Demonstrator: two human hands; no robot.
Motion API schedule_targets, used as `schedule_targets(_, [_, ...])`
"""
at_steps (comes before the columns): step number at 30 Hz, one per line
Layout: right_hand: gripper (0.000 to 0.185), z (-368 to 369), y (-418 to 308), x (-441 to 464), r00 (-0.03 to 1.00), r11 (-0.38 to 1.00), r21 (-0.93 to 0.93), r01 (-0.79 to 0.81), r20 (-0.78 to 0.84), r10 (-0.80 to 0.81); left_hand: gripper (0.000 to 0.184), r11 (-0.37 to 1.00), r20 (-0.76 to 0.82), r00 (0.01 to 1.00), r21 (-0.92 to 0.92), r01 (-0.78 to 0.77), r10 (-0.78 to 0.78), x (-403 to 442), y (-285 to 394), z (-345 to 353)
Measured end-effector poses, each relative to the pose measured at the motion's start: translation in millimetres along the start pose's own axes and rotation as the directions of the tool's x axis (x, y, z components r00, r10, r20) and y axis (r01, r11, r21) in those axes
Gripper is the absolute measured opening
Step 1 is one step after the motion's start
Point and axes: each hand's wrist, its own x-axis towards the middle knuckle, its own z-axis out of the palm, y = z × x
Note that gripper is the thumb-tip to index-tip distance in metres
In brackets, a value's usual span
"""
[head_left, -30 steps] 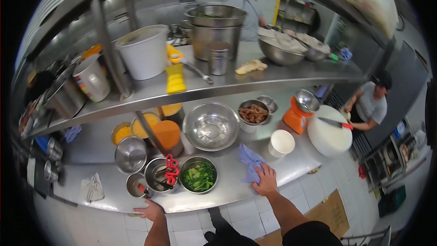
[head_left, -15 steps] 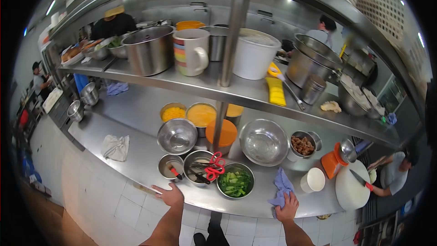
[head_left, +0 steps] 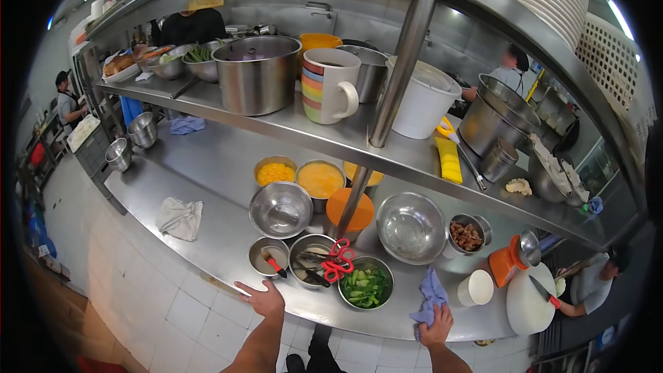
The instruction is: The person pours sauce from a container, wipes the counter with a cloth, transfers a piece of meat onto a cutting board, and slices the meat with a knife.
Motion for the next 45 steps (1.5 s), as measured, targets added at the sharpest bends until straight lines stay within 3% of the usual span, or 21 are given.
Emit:
schedule_targets(8, [0.076, -1, 0, 0, 0.999, 1.000, 0.016, -0.011, -0.030, 0.012, 0.098, 0.998, -0.044, 0.997, 0.031, -0.055, 0.056, 1, -8, 9])
schedule_targets(17, [0.078, -5, 4, -5, 0.995, 1.000, 0.023, -0.002, -0.100, 0.004, 0.098, 0.996, 0.044, 0.998, 0.066, -0.053, 0.051, -3, -16, 10])
schedule_targets(21, [0.082, -4, -8, -5, 0.992, 0.992, 0.011, -0.122, -0.034, 0.123, 0.099, 0.980, 0.023, 0.983, 0.075, -0.186, 0.184, 25, -53, 28])
schedule_targets(23, [0.085, 5, -16, 5, 0.931, 0.928, -0.128, -0.349, 0.063, 0.359, 0.100, 0.841, 0.071, 0.866, 0.212, -0.498, 0.495, 31, -91, 24])
schedule_targets(24, [0.085, -7, -25, 10, 0.934, 0.931, -0.118, -0.345, 0.056, 0.353, 0.100, 0.842, 0.059, 0.865, 0.206, -0.499, 0.498, 27, -109, 8])
schedule_targets(25, [0.085, -26, -37, 16, 0.898, 0.924, -0.093, -0.371, 0.219, 0.383, 0.100, 0.791, 0.257, 0.769, 0.029, -0.611, 0.585, 25, -124, -12])
schedule_targets(26, [0.085, -43, -41, 21, 0.836, 0.912, -0.069, -0.404, 0.375, 0.399, 0.100, 0.717, 0.420, 0.609, -0.166, -0.677, 0.672, 23, -139, -28])
schedule_targets(27, [0.085, -50, -31, 25, 0.840, 0.909, -0.051, -0.413, 0.365, 0.402, 0.093, 0.694, 0.561, 0.595, 0.049, -0.718, 0.576, 19, -161, -33])
schedule_targets(28, [0.077, -48, -15, 26, 0.899, 0.902, 0.248, -0.354, 0.357, 0.255, 0.086, 0.613, 0.673, 0.595, 0.260, -0.746, 0.439, 14, -194, -36])
schedule_targets(29, [0.070, -47, 3, 17, 0.945, 0.811, 0.519, -0.270, 0.306, 0.118, 0.077, 0.613, 0.752, 0.578, 0.302, -0.730, 0.318, 2, -232, -38])
schedule_targets(30, [0.070, -54, 16, -5, 0.943, 0.804, 0.522, -0.284, 0.304, 0.135, 0.074, 0.690, 0.785, 0.615, 0.484, -0.538, -0.071, -40, -248, -66])
schedule_targets(32, [0.054, -73, 39, -69, 0.976, 0.811, 0.557, -0.180, -0.004, 0.219, 0.071, 0.481, 0.884, 0.420, 0.466, -0.743, -0.207, -84, -304, -83])
schedule_targets(35, [0.047, -49, 94, -219, 0.937, 0.746, 0.572, -0.340, 0.145, 0.316, 0.067, 0.342, 0.913, 0.262, 0.366, -0.866, -0.312, -146, -339, -88])
schedule_targets(36, [0.053, -6, 126, -291, 0.866, 0.762, 0.417, -0.496, 0.298, 0.401, 0.065, 0.305, 0.915, 0.234, 0.338, -0.890, -0.329, -162, -342, -86])
schedule_targets(37, [0.062, 13, 158, -362, 0.597, 0.698, 0.143, -0.702, 0.651, 0.468, 0.064, 0.270, 0.916, 0.209, 0.309, -0.912, -0.342, -176, -342, -79])
schedule_targets(38, [0.061, 75, 212, -467, 0.368, 0.792, -0.118, -0.599, 0.838, 0.403, 0.062, 0.230, 0.917, 0.186, 0.277, -0.933, -0.352, -188, -339, -73])
schedule_targets(39, [0.057, 47, 228, -531, 0.152, 0.707, -0.226, -0.670, 0.890, 0.429, 0.061, 0.178, 0.921, 0.160, 0.234, -0.956, -0.355, -197, -336, -64])
schedule_targets(40, [0.054, 2, 237, -572, -0.011, 0.530, -0.307, -0.791, 0.872, 0.489, 0.059, 0.091, 0.927, 0.118, 0.160, -0.983, -0.356, -201, -332, -51])
schedule_targets(43, [0.044, -89, 274, -641, -0.228, 0.077, -0.332, -0.940, 0.781, 0.581, 0.055, -0.370, 0.932, -0.130, -0.259, -0.892, -0.339, -213, -285, 3])
schedule_targets(44, [0.041, -109, 289, -651, -0.261, -0.023, -0.310, -0.950, 0.756, 0.600, 0.049, -0.062, 0.986, 0.054, 0.045, -0.997, -0.158, -212, -275, 22])
schedule_targets(45, [0.037, -122, 304, -656, -0.273, -0.094, -0.275, -0.957, 0.740, 0.615, 0.050, 0.304, 0.942, 0.329, 0.334, -0.892, -0.072, -224, -259, 40])
